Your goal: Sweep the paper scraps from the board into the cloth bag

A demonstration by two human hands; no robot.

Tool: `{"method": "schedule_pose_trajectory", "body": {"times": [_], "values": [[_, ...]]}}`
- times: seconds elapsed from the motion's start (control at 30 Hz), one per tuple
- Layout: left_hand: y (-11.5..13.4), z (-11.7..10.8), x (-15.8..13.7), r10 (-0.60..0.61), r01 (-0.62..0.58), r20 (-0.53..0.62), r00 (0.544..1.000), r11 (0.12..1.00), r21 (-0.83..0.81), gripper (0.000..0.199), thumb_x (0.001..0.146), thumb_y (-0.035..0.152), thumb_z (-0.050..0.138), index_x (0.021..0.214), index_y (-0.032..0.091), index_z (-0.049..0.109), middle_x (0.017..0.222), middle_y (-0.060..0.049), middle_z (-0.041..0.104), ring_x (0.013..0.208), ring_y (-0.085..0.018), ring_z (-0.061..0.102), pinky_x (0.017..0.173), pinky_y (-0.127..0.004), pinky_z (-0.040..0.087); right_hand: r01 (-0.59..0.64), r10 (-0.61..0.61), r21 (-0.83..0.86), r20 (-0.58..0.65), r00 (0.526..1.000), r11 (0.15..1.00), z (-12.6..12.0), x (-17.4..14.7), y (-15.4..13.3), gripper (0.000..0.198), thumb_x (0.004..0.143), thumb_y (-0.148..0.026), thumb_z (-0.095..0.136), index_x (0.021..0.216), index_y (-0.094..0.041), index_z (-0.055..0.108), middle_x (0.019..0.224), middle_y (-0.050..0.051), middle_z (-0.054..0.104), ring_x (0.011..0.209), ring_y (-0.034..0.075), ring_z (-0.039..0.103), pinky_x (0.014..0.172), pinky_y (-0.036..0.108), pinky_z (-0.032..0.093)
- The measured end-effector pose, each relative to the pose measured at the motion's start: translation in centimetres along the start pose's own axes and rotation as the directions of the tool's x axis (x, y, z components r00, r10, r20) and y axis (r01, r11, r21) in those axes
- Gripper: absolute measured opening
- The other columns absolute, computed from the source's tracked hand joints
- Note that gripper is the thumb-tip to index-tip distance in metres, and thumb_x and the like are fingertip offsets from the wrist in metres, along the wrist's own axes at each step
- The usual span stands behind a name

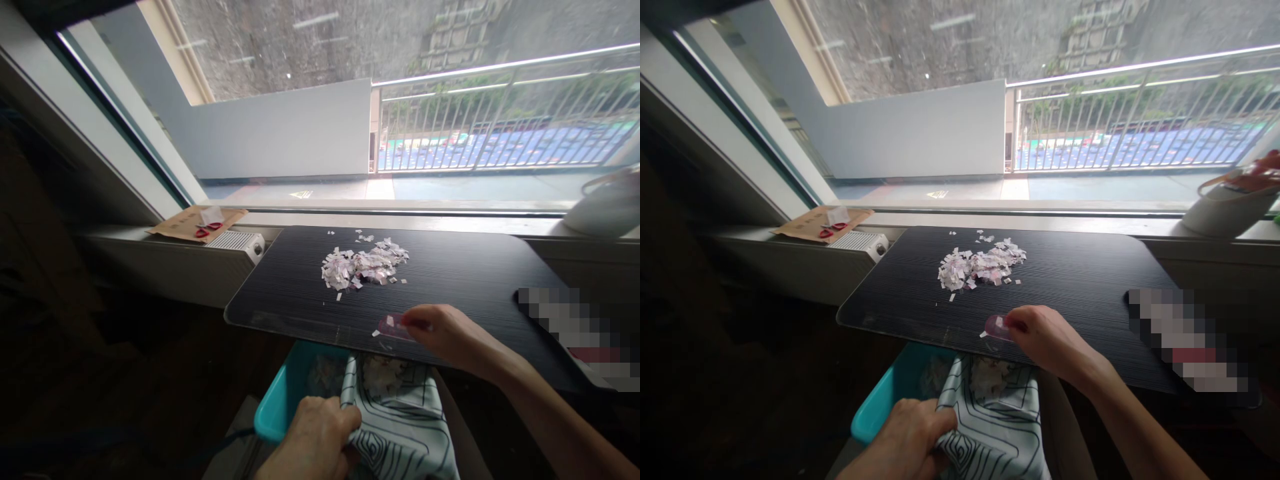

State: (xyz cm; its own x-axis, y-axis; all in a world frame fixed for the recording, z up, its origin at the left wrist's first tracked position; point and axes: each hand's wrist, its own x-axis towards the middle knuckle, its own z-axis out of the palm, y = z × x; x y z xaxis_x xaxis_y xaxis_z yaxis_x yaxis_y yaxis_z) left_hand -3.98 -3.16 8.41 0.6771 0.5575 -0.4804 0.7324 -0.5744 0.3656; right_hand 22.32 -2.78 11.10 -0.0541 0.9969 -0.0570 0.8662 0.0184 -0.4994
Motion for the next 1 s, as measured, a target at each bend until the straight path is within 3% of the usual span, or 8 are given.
{"method": "schedule_pose_trajectory", "body": {"times": [0.13,0.33,0.53,0.63,0.83,1.0], "values": [[0.0,0.0,0.2,-0.006,0.006,0.004,1.0,1.0,0.003,0.017,0.077,0.023,0.061,0.092,0.024,0.067,0.095,-0.005,0.069,0.089,-0.029,0.065,0.075,-0.036,0.046,-0.009,0.009,0.004,-0.029,1.0,1.0,0.6,0.8,0.2,0.026,0.086,-0.026,0.049,0.085,-0.021,0.074,0.071,0.001,0.069,0.063,0.014,0.057,0.059,0.024,0.036],[0.0,-0.3,0.2,-0.018,0.018,0.028,0.999,1.0,-0.012,0.017,0.078,0.025,0.061,0.093,0.025,0.066,0.097,-0.005,0.068,0.091,-0.029,0.064,0.078,-0.036,0.046,0.02,-0.028,0.09,0.091,0.995,0.996,0.3,-0.2,0.6,0.024,0.081,-0.023,0.05,0.082,-0.021,0.075,0.07,-0.001,0.07,0.063,0.013,0.06,0.058,0.022,0.038],[-0.2,0.0,-0.2,-0.004,0.004,0.009,1.0,1.0,-0.024,0.012,0.078,0.024,0.061,0.089,0.025,0.066,0.094,-0.004,0.068,0.089,-0.027,0.064,0.079,-0.035,0.045,-0.081,0.098,0.113,-0.149,0.984,0.99,0.2,0.2,2.5,0.03,0.084,-0.036,0.052,0.088,-0.02,0.077,0.076,0.003,0.074,0.066,0.017,0.062,0.062,0.025,0.043],[-0.1,0.0,-0.2,0.008,-0.008,-0.003,1.0,1.0,-0.028,0.011,0.078,0.025,0.061,0.088,0.024,0.065,0.094,-0.004,0.068,0.087,-0.027,0.064,0.076,-0.034,0.045,-0.084,0.1,0.119,-0.131,0.986,0.989,0.2,0.2,2.8,0.03,0.083,-0.038,0.053,0.085,-0.02,0.077,0.074,0.003,0.074,0.065,0.018,0.062,0.061,0.026,0.043],[0.0,-0.3,-0.1,-0.007,0.008,0.023,1.0,0.999,-0.036,0.013,0.075,0.023,0.061,0.087,0.025,0.065,0.094,-0.004,0.068,0.089,-0.028,0.064,0.076,-0.035,0.044,-0.043,0.037,0.17,0.036,0.999,0.985,0.6,-1.3,3.1,0.026,0.083,-0.031,0.053,0.086,-0.022,0.076,0.073,0.0,0.073,0.065,0.016,0.062,0.06,0.024,0.042],[0.1,-0.4,-0.3,0.008,-0.007,0.015,1.0,1.0,-0.026,0.012,0.078,0.026,0.059,0.088,0.025,0.066,0.094,-0.004,0.068,0.089,-0.028,0.064,0.075,-0.036,0.044,-0.073,0.089,0.194,-0.075,0.993,0.978,1.5,-1.7,3.3,0.029,0.084,-0.035,0.052,0.087,-0.019,0.076,0.077,0.002,0.073,0.067,0.016,0.06,0.064,0.025,0.043]]}}
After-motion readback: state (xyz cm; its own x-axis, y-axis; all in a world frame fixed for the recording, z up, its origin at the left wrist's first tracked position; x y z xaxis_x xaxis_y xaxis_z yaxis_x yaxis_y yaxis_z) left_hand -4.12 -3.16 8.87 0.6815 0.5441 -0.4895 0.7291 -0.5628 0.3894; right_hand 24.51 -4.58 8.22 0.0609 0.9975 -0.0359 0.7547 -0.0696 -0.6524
